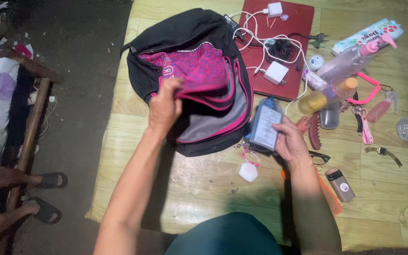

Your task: The person packs a backpack at a table, placing a wallet, phone, bottles, toiletry containers, a tissue pack and small personal items into its compartments, then zips the compartments closed. They then wipe a red laptop with a dark cloth and open the laptop lid.

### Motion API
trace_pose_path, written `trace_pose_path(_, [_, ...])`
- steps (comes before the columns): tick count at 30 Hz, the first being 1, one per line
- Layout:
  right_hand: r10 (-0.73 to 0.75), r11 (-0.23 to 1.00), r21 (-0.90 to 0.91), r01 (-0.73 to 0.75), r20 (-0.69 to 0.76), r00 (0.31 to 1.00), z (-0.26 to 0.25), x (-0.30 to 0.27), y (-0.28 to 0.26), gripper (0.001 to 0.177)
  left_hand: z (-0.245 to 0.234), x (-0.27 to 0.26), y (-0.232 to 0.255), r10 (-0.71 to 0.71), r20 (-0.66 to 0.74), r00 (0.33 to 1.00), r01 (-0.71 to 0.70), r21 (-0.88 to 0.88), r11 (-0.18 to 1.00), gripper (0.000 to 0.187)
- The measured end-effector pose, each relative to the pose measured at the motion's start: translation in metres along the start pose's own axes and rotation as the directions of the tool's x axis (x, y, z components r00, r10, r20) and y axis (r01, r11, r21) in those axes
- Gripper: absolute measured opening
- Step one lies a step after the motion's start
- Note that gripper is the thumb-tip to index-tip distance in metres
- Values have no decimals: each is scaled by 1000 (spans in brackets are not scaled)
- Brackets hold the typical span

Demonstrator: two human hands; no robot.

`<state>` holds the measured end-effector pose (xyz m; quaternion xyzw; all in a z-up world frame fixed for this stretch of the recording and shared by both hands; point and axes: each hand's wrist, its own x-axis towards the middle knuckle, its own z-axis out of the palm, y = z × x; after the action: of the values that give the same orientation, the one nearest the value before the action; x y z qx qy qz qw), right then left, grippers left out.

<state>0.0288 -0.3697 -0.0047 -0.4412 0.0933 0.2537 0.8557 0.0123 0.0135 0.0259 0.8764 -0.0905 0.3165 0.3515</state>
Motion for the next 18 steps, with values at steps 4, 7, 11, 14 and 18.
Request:
trace_pose_path(4, [81,967,-247,-63,65,995,13,11,4,58,-24,59,-3,-111,-267,957,62,-186,981,29])
trace_pose_path(7, [145,918,-383,-101,87,986,31,32,14,58,-40,97,4,-86,-240,967,37,-202,979,31])
trace_pose_path(11, [140,824,-563,-65,91,986,59,98,41,51,-43,128,27,-136,-160,978,99,-223,970,35])
trace_pose_path(14, [-8,793,-609,-28,-56,998,80,177,64,35,-46,135,39,-33,-170,985,11,-133,991,37])
trace_pose_path(18, [34,997,-76,-29,63,997,96,269,87,34,-58,134,43,-77,-140,987,66,-81,994,31])
